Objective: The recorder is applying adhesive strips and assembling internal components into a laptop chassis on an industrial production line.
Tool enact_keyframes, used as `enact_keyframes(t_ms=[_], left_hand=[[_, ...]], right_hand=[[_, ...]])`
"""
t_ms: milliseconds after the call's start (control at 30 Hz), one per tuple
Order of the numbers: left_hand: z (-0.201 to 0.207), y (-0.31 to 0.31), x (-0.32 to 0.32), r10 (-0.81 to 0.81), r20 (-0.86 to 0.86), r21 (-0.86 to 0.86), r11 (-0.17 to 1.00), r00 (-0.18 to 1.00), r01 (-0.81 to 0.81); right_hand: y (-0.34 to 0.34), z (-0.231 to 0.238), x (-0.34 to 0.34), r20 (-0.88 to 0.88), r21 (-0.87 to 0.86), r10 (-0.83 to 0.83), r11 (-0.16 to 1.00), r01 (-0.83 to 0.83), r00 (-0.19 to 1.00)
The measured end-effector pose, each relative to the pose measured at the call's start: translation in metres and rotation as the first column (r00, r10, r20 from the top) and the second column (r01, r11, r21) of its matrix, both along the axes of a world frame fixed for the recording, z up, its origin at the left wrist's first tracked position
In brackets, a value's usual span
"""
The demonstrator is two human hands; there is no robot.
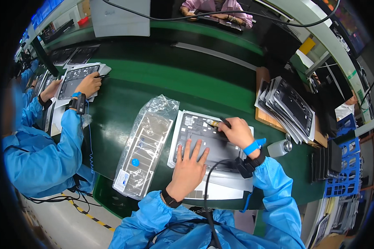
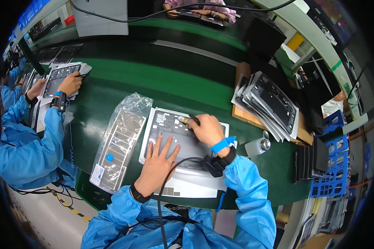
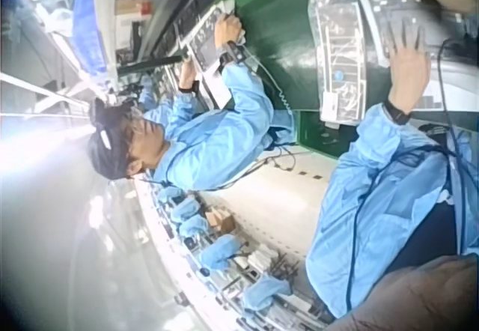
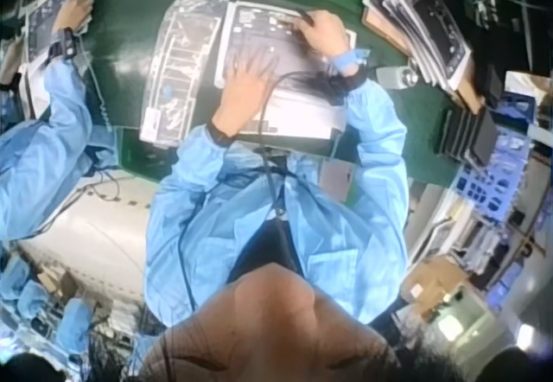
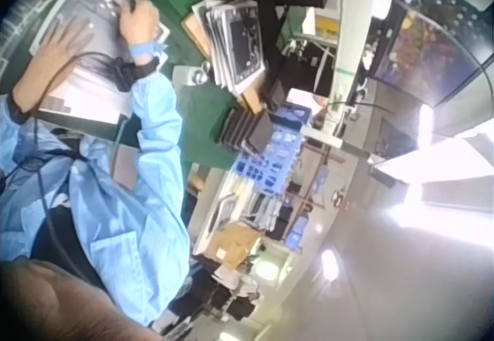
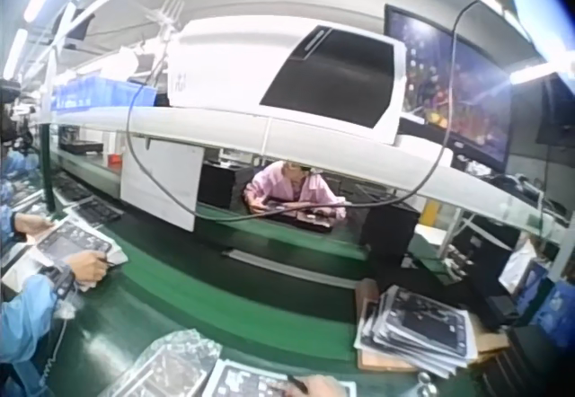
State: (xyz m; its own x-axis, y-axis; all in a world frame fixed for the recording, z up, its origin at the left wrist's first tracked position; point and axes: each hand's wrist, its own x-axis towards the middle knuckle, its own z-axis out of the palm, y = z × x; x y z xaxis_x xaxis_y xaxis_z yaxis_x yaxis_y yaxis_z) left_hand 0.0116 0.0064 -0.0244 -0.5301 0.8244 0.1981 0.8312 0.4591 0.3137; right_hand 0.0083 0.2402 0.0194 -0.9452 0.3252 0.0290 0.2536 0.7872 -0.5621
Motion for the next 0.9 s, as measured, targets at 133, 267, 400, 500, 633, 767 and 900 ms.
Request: enact_keyframes(t_ms=[133,267,400,500,633,767,900], left_hand=[[0.008,-0.011,0.004,-0.007,0.161,0.118,0.993,0.987,-0.012],[0.034,-0.029,0.027,-0.583,0.758,0.608,0.794,0.291,0.006],[0.051,-0.044,0.043,-0.527,0.840,0.502,0.845,-0.130,-0.184],[0.032,-0.078,0.047,-0.489,0.837,0.547,0.764,0.245,-0.343],[0.014,-0.112,0.026,-0.318,0.520,0.390,0.914,0.792,0.111],[0.002,-0.090,0.048,-0.385,0.137,0.069,0.923,0.913,0.379],[-0.014,-0.084,0.057,-0.408,0.064,-0.001,0.912,0.911,0.409]], right_hand=[[-0.044,0.042,0.066,-0.143,-0.173,-0.124,0.980,0.099,0.982],[-0.132,0.028,0.144,-0.275,-0.295,-0.103,0.955,0.018,0.956],[-0.167,-0.007,0.160,-0.522,-0.065,0.037,0.994,-0.083,0.852],[-0.150,0.005,0.175,-0.623,0.007,0.043,0.999,-0.050,0.781],[-0.129,-0.034,0.220,-0.158,-0.778,-0.579,0.572,0.261,0.800],[-0.125,-0.051,0.220,-0.065,-0.882,-0.532,0.426,0.201,0.844],[-0.129,-0.060,0.225,-0.043,-0.928,-0.558,0.329,0.174,0.829]])
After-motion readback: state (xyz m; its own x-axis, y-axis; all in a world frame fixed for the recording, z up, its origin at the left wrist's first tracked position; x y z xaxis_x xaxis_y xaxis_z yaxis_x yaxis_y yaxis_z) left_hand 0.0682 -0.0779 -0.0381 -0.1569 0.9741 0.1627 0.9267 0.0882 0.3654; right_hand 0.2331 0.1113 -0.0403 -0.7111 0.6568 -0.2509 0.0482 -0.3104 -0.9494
